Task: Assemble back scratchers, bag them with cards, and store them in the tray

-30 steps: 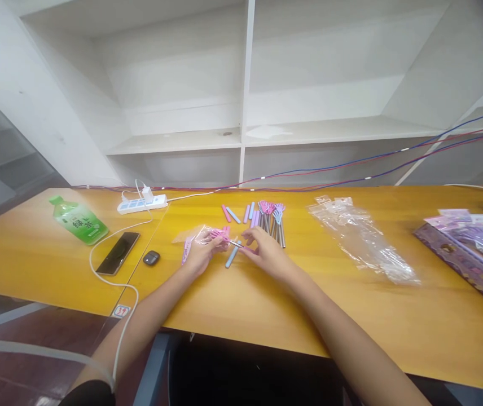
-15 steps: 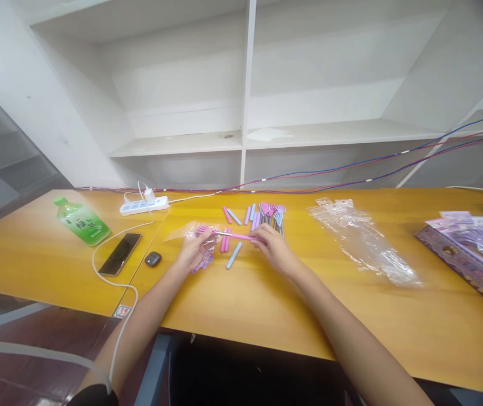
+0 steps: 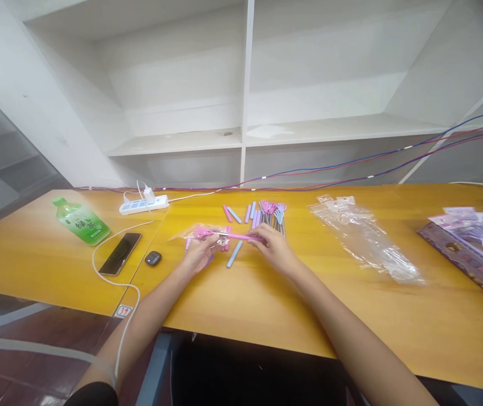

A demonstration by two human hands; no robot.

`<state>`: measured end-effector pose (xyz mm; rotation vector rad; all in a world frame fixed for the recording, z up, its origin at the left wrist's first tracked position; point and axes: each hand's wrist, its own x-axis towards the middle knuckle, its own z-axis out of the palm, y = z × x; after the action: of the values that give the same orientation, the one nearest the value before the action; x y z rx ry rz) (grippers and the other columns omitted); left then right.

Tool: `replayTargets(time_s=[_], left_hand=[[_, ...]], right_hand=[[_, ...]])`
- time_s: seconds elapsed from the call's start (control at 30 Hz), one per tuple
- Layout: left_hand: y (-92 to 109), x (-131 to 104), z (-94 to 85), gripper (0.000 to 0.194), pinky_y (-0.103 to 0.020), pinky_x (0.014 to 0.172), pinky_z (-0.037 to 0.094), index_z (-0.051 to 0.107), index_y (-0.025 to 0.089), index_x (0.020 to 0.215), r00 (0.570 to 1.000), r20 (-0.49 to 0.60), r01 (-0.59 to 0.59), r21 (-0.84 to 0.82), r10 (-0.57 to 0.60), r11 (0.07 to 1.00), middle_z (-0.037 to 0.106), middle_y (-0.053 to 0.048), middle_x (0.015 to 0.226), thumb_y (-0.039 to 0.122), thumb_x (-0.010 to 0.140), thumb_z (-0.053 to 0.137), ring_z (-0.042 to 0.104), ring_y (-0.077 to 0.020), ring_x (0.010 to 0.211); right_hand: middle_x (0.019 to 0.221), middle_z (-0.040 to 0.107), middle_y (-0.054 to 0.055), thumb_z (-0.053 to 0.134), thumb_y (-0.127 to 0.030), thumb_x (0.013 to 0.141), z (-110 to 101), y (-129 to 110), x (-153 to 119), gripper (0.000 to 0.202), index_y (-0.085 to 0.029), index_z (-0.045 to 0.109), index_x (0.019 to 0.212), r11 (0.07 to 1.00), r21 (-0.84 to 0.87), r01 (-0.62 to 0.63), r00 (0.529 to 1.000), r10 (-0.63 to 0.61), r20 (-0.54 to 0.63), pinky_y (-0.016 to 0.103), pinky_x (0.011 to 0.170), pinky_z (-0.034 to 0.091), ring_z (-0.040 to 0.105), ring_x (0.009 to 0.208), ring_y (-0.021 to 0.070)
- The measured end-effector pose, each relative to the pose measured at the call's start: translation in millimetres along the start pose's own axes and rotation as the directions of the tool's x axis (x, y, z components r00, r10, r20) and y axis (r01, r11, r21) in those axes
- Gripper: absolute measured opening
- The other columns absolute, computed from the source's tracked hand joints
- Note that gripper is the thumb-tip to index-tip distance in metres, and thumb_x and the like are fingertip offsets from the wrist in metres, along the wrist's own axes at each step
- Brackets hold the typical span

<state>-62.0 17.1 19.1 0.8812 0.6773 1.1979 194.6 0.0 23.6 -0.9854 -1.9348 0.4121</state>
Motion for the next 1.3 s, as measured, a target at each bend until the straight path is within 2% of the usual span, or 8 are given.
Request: replayTargets(time_s=[0.1, 0.27, 0.57, 0.77, 0.87, 0.93, 1.1, 1.3], left_hand=[[-4, -1, 0.6, 0.028, -0.042, 0.088, 0.063, 0.077, 0.015, 0.098, 1.000, 0.021, 0.021, 0.015, -0.021, 1.000, 0.078, -0.007, 0.097, 0.027, 0.077, 0.090, 0.075, -0.0233, 0.093], [-7, -7, 6.8, 0.025, -0.044, 0.103, 0.058, 0.079, 0.014, 0.099, 0.994, 0.082, 0.071, 0.019, -0.073, 0.997, 0.079, -0.010, 0.105, 0.026, 0.080, 0.088, 0.075, -0.0237, 0.102], [-9, -12, 13.5, 0.025, -0.043, 0.101, 0.059, 0.081, 0.011, 0.097, 0.985, 0.140, 0.089, 0.084, -0.100, 0.993, 0.079, -0.013, 0.106, 0.025, 0.078, 0.090, 0.075, -0.0249, 0.101], [-4, -6, 6.0, 0.039, -0.041, 0.100, 0.058, 0.074, 0.017, 0.113, 0.987, 0.083, 0.143, -0.046, -0.139, 0.989, 0.079, -0.010, 0.110, 0.030, 0.079, 0.089, 0.077, -0.0239, 0.100], [-1, -1, 0.7, 0.036, -0.039, 0.096, 0.060, 0.073, 0.018, 0.111, 0.987, 0.028, 0.160, -0.112, -0.158, 0.981, 0.079, -0.008, 0.104, 0.040, 0.085, 0.084, 0.078, -0.0234, 0.096], [-1, 0, -1.0, 0.033, -0.038, 0.094, 0.061, 0.073, 0.017, 0.108, 0.986, 0.018, 0.168, -0.123, -0.167, 0.978, 0.079, -0.007, 0.101, 0.043, 0.088, 0.080, 0.078, -0.0229, 0.094], [-5, -2, 2.7, 0.026, -0.036, 0.093, 0.061, 0.075, 0.015, 0.105, 0.978, -0.009, 0.208, -0.087, -0.210, 0.974, 0.080, -0.011, 0.102, 0.036, 0.090, 0.079, 0.078, -0.0227, 0.094], [-12, -10, 10.4, 0.034, -0.034, 0.091, 0.060, 0.078, 0.012, 0.107, 0.957, 0.125, 0.262, 0.017, -0.262, 0.965, 0.079, -0.017, 0.113, 0.042, 0.090, 0.079, 0.078, -0.0240, 0.096]], right_hand=[[0.095, 0.068, 0.006, 0.060, -0.037, 0.103, 2, -4, 0, 0.016, -0.024, 0.070, 0.104, 1.000, 0.000, 0.010, 1.000, -0.010, -0.011, 0.033, 0.073, 0.051, 0.063, 0.081, 0.0201], [0.093, 0.067, 0.005, 0.061, -0.037, 0.104, 10, -11, -3, 0.015, -0.024, 0.069, 0.104, 0.998, 0.005, 0.057, 0.998, -0.056, -0.007, 0.032, 0.074, 0.051, 0.063, 0.082, 0.0191], [0.104, 0.067, 0.008, 0.060, -0.037, 0.104, 23, -19, -7, 0.017, -0.026, 0.070, 0.112, 0.997, 0.030, 0.064, 0.998, -0.064, 0.013, 0.036, 0.082, 0.056, 0.065, 0.093, 0.0220], [0.111, 0.065, 0.010, 0.060, -0.038, 0.103, 13, -24, -3, 0.021, -0.026, 0.070, 0.117, 0.980, 0.199, 0.023, 0.998, -0.010, -0.069, 0.036, 0.078, 0.061, 0.068, 0.096, 0.0216], [0.111, 0.066, 0.009, 0.058, -0.037, 0.104, 8, -25, -1, 0.019, -0.025, 0.071, 0.112, 0.962, 0.272, -0.007, 0.998, 0.025, -0.063, 0.036, 0.083, 0.062, 0.069, 0.100, 0.0208], [0.110, 0.067, 0.009, 0.059, -0.038, 0.104, 6, -24, -1, 0.019, -0.025, 0.072, 0.111, 0.964, 0.265, -0.021, 0.998, 0.036, -0.052, 0.036, 0.083, 0.061, 0.070, 0.099, 0.0205], [0.105, 0.072, 0.008, 0.060, -0.041, 0.104, 8, -19, -1, 0.020, -0.025, 0.072, 0.107, 0.986, 0.167, -0.004, 0.998, 0.016, -0.067, 0.035, 0.076, 0.057, 0.070, 0.094, 0.0210], [0.103, 0.075, 0.007, 0.061, -0.041, 0.103, 9, -20, -1, 0.019, -0.026, 0.073, 0.104, 0.989, 0.145, -0.003, 1.000, 0.005, -0.013, 0.036, 0.077, 0.054, 0.069, 0.096, 0.0229]])
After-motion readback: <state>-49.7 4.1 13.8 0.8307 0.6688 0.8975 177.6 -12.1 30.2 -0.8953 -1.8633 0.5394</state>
